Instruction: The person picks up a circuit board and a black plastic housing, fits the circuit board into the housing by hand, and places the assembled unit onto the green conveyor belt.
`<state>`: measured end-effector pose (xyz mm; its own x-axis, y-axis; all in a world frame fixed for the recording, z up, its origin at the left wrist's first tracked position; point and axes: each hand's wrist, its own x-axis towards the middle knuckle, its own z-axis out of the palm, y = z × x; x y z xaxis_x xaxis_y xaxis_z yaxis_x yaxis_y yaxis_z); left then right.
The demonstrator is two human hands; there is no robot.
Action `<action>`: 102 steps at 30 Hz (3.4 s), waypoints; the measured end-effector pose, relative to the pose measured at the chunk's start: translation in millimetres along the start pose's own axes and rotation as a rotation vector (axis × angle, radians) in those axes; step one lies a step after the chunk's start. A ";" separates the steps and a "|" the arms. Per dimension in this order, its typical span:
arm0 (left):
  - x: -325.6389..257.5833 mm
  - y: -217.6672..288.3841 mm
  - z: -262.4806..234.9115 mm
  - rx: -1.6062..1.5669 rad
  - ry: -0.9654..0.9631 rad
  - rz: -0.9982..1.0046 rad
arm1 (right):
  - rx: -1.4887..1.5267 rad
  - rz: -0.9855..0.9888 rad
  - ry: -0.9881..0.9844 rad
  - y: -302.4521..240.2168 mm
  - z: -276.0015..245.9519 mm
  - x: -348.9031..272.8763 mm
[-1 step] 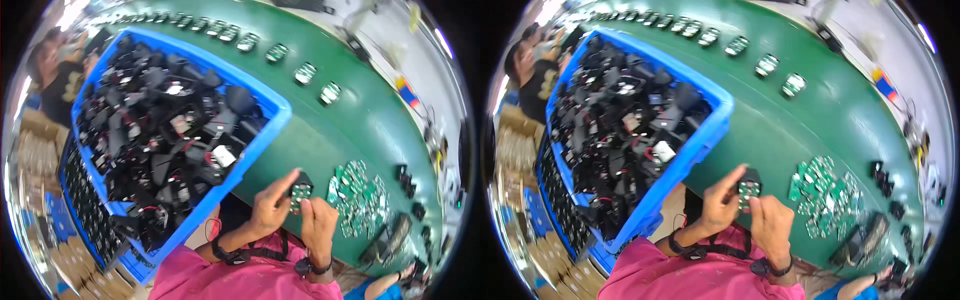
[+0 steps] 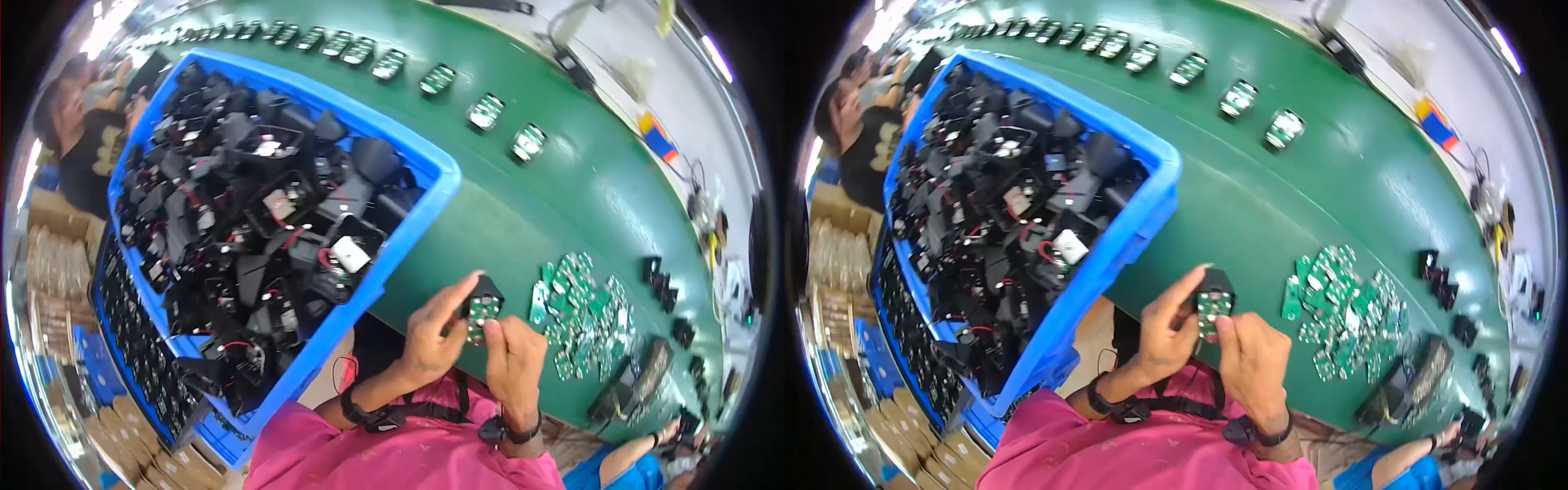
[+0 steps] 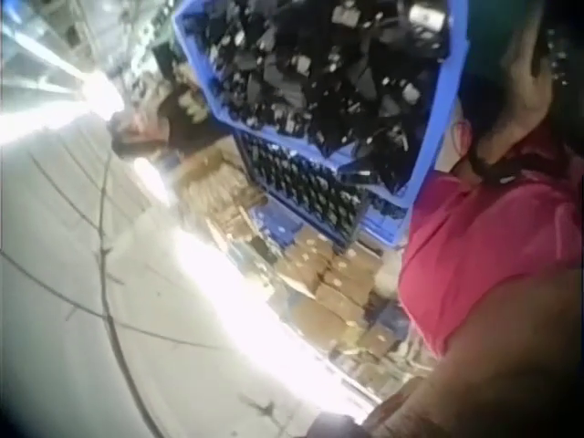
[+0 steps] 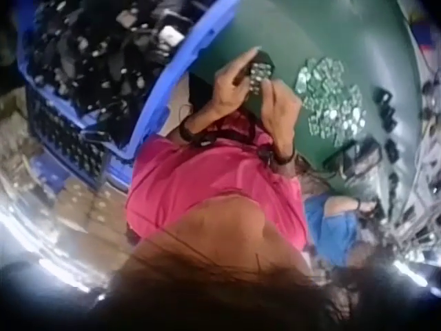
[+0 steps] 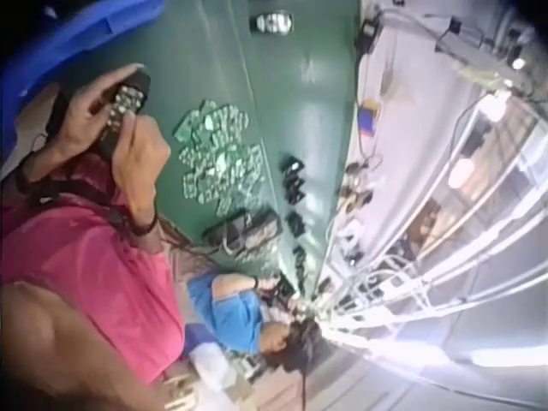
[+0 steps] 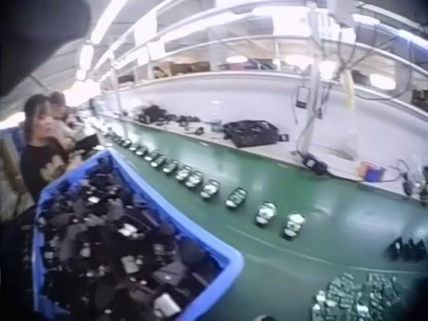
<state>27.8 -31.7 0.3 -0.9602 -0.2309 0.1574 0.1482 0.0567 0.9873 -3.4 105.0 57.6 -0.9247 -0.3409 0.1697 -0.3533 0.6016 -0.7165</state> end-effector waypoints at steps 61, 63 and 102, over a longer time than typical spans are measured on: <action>31.1 -7.2 7.1 -0.089 -0.267 -0.175 | -0.238 -0.222 -0.166 19.0 -14.4 14.5; 30.1 -14.6 4.3 -0.142 -0.179 -0.141 | -0.266 -0.100 -0.352 15.4 -17.0 25.5; 25.8 -19.3 1.3 -0.074 -0.181 -0.191 | -0.453 0.563 0.016 104.5 -167.9 95.7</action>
<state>-0.1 -37.5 -14.7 -0.9981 -0.0532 -0.0319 -0.0296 -0.0439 0.9986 -152.7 256.6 112.6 -0.9845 0.1171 -0.1303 0.1559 0.9247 -0.3474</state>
